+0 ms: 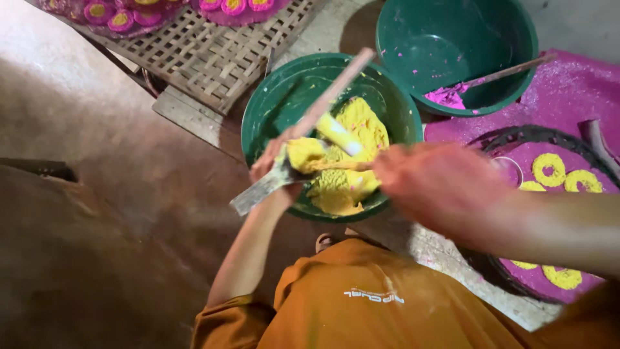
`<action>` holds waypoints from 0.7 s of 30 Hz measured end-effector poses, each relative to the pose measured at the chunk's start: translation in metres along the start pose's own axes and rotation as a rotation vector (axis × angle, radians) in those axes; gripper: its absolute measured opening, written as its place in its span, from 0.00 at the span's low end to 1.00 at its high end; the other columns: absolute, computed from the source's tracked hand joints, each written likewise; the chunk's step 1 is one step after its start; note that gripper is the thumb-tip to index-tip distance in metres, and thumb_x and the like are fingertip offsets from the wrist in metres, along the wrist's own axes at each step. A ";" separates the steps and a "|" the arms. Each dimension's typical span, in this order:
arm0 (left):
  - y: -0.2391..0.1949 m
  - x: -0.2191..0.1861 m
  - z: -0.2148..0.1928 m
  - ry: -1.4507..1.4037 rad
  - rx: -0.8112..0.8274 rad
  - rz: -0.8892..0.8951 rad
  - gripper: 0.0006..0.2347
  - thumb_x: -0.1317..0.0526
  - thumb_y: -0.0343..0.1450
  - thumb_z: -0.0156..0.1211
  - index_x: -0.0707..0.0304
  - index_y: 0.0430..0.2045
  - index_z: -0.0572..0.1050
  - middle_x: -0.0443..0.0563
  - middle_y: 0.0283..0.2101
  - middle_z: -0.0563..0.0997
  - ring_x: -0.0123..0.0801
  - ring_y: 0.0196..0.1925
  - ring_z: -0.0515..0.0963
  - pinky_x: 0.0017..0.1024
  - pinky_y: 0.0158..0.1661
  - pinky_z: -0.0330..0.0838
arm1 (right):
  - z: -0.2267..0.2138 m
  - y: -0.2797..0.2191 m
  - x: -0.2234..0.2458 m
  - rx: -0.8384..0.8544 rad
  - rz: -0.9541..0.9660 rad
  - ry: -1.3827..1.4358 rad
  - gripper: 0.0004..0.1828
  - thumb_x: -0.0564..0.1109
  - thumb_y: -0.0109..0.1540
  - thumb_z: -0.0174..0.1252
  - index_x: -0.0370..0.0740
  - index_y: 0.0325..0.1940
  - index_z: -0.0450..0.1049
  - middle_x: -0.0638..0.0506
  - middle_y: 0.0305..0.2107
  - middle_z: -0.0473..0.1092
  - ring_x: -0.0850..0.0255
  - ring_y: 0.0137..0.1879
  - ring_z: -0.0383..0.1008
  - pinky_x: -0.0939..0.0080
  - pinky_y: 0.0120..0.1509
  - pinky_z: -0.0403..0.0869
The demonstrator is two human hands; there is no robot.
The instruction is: The person uses a manual plunger tool to press yellow and pink dough into circular molds on a pink mat, forming ring-shaped decorative items. The person repeatedly loads the tool, presses the dough, and removes the formed rings, placing them on a tray.
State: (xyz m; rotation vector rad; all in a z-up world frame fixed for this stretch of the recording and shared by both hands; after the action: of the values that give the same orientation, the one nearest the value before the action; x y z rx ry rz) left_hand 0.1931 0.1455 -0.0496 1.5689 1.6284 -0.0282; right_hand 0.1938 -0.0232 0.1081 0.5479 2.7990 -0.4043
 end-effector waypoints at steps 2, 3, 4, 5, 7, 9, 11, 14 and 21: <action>0.008 0.000 -0.024 0.186 -0.042 -0.014 0.29 0.55 0.61 0.70 0.53 0.59 0.71 0.49 0.51 0.80 0.44 0.46 0.82 0.34 0.43 0.79 | -0.012 -0.012 -0.023 0.046 0.080 0.010 0.11 0.40 0.61 0.52 0.41 0.48 0.72 0.49 0.33 0.73 0.54 0.35 0.80 0.54 0.32 0.77; 0.012 0.000 -0.028 0.156 -0.018 -0.051 0.30 0.54 0.60 0.71 0.52 0.60 0.71 0.50 0.47 0.80 0.45 0.44 0.82 0.35 0.41 0.79 | -0.016 -0.011 -0.033 0.045 0.110 0.006 0.12 0.40 0.61 0.52 0.43 0.48 0.72 0.49 0.33 0.73 0.54 0.37 0.80 0.54 0.33 0.78; 0.012 0.000 -0.031 0.127 0.015 -0.092 0.32 0.54 0.60 0.71 0.52 0.61 0.72 0.52 0.44 0.79 0.46 0.42 0.81 0.36 0.40 0.78 | -0.016 -0.008 -0.037 0.045 0.138 0.010 0.12 0.40 0.61 0.52 0.44 0.48 0.72 0.50 0.33 0.74 0.53 0.38 0.80 0.54 0.34 0.78; 0.013 -0.004 -0.033 0.118 0.029 -0.089 0.31 0.54 0.61 0.71 0.51 0.63 0.71 0.52 0.46 0.79 0.47 0.44 0.81 0.36 0.41 0.78 | -0.008 -0.003 -0.036 0.120 0.129 0.022 0.12 0.40 0.61 0.52 0.44 0.49 0.71 0.49 0.35 0.73 0.53 0.37 0.81 0.53 0.34 0.78; 0.021 -0.014 -0.030 0.101 0.040 -0.079 0.30 0.54 0.65 0.70 0.49 0.65 0.71 0.52 0.49 0.79 0.48 0.47 0.81 0.38 0.44 0.79 | 0.007 0.009 -0.035 0.260 0.112 0.030 0.13 0.39 0.62 0.51 0.43 0.51 0.70 0.47 0.39 0.73 0.51 0.37 0.81 0.52 0.33 0.79; 0.029 -0.039 -0.027 0.127 -0.032 0.113 0.30 0.53 0.57 0.69 0.48 0.56 0.71 0.52 0.56 0.78 0.52 0.52 0.80 0.37 0.46 0.78 | 0.009 0.031 -0.018 0.196 0.033 0.085 0.11 0.39 0.62 0.51 0.42 0.48 0.70 0.45 0.38 0.73 0.49 0.36 0.81 0.49 0.31 0.79; 0.026 -0.044 -0.009 0.081 0.005 0.124 0.29 0.54 0.57 0.68 0.50 0.56 0.71 0.52 0.60 0.77 0.52 0.56 0.79 0.38 0.50 0.76 | -0.002 0.052 0.014 -0.081 -0.086 0.143 0.09 0.42 0.57 0.55 0.37 0.40 0.73 0.42 0.33 0.74 0.49 0.34 0.81 0.51 0.32 0.78; 0.023 -0.026 0.021 -0.028 0.130 -0.034 0.29 0.58 0.64 0.68 0.55 0.63 0.69 0.53 0.60 0.77 0.48 0.60 0.79 0.40 0.54 0.73 | 0.034 0.072 0.034 -0.048 -0.149 -0.046 0.08 0.41 0.58 0.56 0.36 0.40 0.73 0.44 0.32 0.74 0.51 0.34 0.81 0.55 0.33 0.78; 0.007 0.054 0.016 -0.567 -0.033 -0.410 0.25 0.62 0.69 0.66 0.61 0.61 0.68 0.51 0.57 0.79 0.33 0.58 0.80 0.28 0.59 0.76 | 0.039 0.010 -0.037 -0.060 0.109 0.215 0.14 0.39 0.59 0.55 0.40 0.50 0.73 0.47 0.36 0.74 0.49 0.37 0.79 0.50 0.35 0.76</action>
State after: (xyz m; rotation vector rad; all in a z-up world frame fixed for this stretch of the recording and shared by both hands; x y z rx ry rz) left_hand 0.2156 0.1819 -0.0868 1.0451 1.4434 -0.6053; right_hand 0.2390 -0.0391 0.0810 0.7675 2.9548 -0.2520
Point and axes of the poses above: each hand's wrist, its own y-axis towards the middle knuckle, its own z-axis out of the palm, x = y × z, the point moved 10 cm from there along y, towards the middle knuckle
